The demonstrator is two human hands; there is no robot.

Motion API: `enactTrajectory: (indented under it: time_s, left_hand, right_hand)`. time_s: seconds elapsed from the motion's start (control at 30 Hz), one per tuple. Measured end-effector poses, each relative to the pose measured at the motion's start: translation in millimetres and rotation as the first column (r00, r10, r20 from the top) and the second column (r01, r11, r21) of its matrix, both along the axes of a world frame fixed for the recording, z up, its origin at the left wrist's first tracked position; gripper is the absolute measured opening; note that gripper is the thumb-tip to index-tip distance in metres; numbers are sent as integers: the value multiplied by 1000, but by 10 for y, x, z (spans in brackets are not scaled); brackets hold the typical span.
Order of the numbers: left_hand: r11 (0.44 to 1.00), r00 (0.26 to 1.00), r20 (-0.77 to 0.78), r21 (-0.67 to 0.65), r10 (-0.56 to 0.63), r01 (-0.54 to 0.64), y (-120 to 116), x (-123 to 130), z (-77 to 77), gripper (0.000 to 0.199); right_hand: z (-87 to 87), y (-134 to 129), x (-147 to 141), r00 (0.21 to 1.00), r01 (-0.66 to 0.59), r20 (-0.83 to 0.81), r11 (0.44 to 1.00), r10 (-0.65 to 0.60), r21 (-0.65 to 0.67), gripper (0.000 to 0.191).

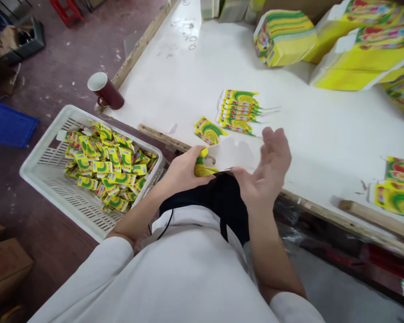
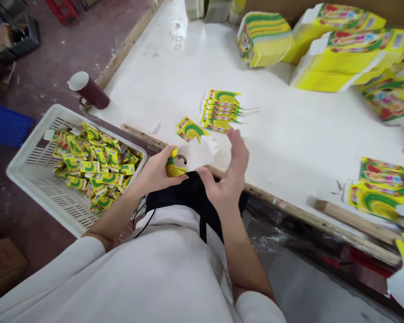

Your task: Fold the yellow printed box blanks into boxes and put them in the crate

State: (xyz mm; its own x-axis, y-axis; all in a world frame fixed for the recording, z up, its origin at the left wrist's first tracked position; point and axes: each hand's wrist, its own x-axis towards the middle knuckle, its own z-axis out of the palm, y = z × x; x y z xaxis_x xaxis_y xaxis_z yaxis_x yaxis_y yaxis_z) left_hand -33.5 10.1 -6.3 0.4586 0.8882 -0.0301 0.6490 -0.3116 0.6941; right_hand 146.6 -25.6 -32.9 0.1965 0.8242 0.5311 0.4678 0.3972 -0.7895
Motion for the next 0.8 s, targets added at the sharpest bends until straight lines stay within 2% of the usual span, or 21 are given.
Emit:
enactTrajectory:
  time_s: [0.03, 0.07, 0.13, 0.2, 0.23, 0.33, 0.43, 0.53, 0.6, 0.67, 0.73, 0.8]
  left_hand:
    - [1000, 1000, 26, 26, -12, 12, -29, 24, -41, 65]
    - [998, 998, 52, 59, -41, 38, -57, 46, -79, 66]
    - [986, 990, 87, 134, -111, 98, -97, 81, -141, 70]
    - [968, 984, 93, 215, -149, 127, -114, 92, -181, 73]
    - [959, 985, 87, 254, -151, 125, -115, 89, -192, 72]
    - [938, 989, 51, 325, -142, 118, -100, 69, -195, 60]
    - [957, 990, 77, 277, -116, 91, -76, 67, -198, 57]
    - [990, 974, 210, 133, -82, 54, -47, 82, -251, 72]
    - [998, 957, 287, 66, -37, 19, -29, 89, -302, 81]
    - [999, 950, 313, 36, 17, -30, -20, 88, -337, 82]
    - [998, 949, 308, 16, 58, -66, -19, 83, -337, 77]
    - [997, 953, 294, -12, 77, -77, -23, 74, -305, 72]
  right_hand:
    - [-27, 4, -16, 993, -30, -115, 997, 21, -72, 74]
    - [-58, 12, -36, 972, -110, -225, 982, 74, -153, 70]
    - [-113, 35, -80, 895, -311, -410, 906, 178, -286, 57]
    - [-146, 59, -112, 832, -424, -514, 837, 207, -348, 47]
    - [-153, 69, -121, 820, -429, -540, 830, 192, -357, 45]
    - [-161, 73, -136, 820, -362, -559, 866, 120, -345, 51]
    - [-165, 44, -147, 840, -322, -525, 907, 140, -273, 62]
    - [-143, 14, -132, 889, -382, -337, 908, 309, -175, 74]
    - [-110, 11, -99, 907, -420, -97, 888, 409, -186, 64]
    - [-75, 25, -57, 890, -428, 73, 880, 450, -208, 44]
    - [-45, 49, -7, 875, -440, 118, 874, 469, -207, 33]
    - [-19, 74, 52, 845, -483, 127, 844, 519, -233, 28]
